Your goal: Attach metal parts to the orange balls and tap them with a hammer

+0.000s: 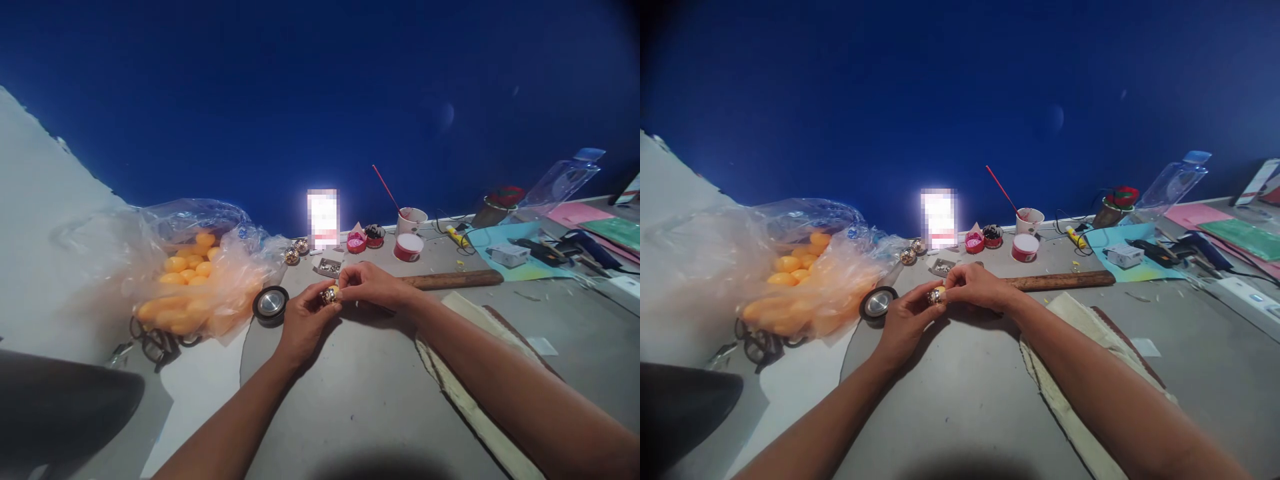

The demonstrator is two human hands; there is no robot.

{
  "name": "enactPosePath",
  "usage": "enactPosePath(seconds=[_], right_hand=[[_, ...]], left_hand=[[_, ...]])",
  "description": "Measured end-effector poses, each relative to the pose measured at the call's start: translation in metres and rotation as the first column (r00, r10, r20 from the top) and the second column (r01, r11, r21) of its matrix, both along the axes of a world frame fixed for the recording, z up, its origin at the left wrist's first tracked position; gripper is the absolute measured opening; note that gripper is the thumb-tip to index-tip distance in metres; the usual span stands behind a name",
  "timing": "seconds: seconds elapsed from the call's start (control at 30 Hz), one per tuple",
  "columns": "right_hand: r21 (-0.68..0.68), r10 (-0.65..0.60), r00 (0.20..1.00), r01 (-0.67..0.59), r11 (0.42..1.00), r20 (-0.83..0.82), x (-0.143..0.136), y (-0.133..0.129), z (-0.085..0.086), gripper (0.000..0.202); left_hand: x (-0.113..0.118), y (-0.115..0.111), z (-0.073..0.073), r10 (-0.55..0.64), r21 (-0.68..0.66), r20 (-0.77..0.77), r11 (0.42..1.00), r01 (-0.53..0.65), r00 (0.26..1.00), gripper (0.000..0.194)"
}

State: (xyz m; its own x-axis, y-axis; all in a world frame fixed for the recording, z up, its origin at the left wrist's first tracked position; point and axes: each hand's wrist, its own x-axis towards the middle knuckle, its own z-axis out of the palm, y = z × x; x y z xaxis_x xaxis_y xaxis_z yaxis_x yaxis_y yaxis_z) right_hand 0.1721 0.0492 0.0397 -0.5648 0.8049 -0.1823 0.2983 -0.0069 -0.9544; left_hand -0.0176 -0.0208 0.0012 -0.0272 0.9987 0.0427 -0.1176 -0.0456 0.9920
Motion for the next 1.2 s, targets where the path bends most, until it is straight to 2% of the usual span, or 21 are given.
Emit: enactPosePath(seconds=[0.23,0.37,0.47,0.6,0.67,0.8,0.9,0.97,1.03,1.13,1.2], right_hand=[[-0.013,-0.009,1.000,0.009,1.000,-0.022,-0.001,0.000,0.001,0.025],[0.080,-0.016,0.999,0.014,0.997,0.031,-0.005,-0.002,0.000,0.028],[0.132,-0.097,0.994,0.103,0.986,-0.057,-0.007,-0.003,-0.002,0.041],[0.165,-0.179,0.971,0.204,0.965,-0.158,-0.007,0.002,-0.005,0.050],[0.245,-0.179,0.980,0.196,0.949,-0.091,-0.006,0.005,-0.004,0.048],[0.421,-0.124,0.990,0.082,0.903,0.074,-0.004,0.009,0.002,0.043],[0.447,-0.114,0.989,0.060,0.893,0.094,-0.003,0.013,0.013,0.041],[0.388,-0.141,0.990,0.119,0.914,0.029,0.000,0.019,0.023,0.045],[0.255,-0.233,0.962,0.264,0.930,-0.144,0.008,0.028,0.037,0.054],[0.026,-0.361,0.790,0.429,0.903,-0.495,0.032,0.042,0.066,0.061],[-0.023,-0.375,0.657,0.478,0.878,-0.653,0.056,0.049,0.089,0.062]], left_hand=[[0.003,-0.002,0.002,-0.024,0.004,-0.021,1.000,0.024,0.999,0.043],[0.004,-0.002,0.004,-0.015,-0.003,-0.049,1.000,0.015,0.999,0.042],[0.003,-0.002,0.006,-0.022,-0.019,-0.032,1.000,0.022,0.999,0.039],[0.001,0.001,0.004,-0.069,-0.071,0.088,0.995,0.075,0.994,0.044],[0.000,0.004,0.001,-0.078,-0.074,0.141,0.993,0.089,0.987,0.044],[0.000,0.008,0.000,-0.086,-0.052,0.191,0.994,0.098,0.978,0.039],[0.001,0.008,0.002,-0.068,-0.051,0.214,0.995,0.080,0.974,0.037],[0.002,0.008,0.003,-0.045,-0.057,0.209,0.997,0.058,0.977,0.035],[0.002,0.007,0.003,-0.027,-0.059,0.177,0.998,0.038,0.984,0.034],[0.002,0.008,0.002,-0.022,-0.048,0.128,0.998,0.028,0.992,0.036],[0.003,0.009,0.001,-0.019,-0.045,0.122,0.999,0.025,0.992,0.038]])
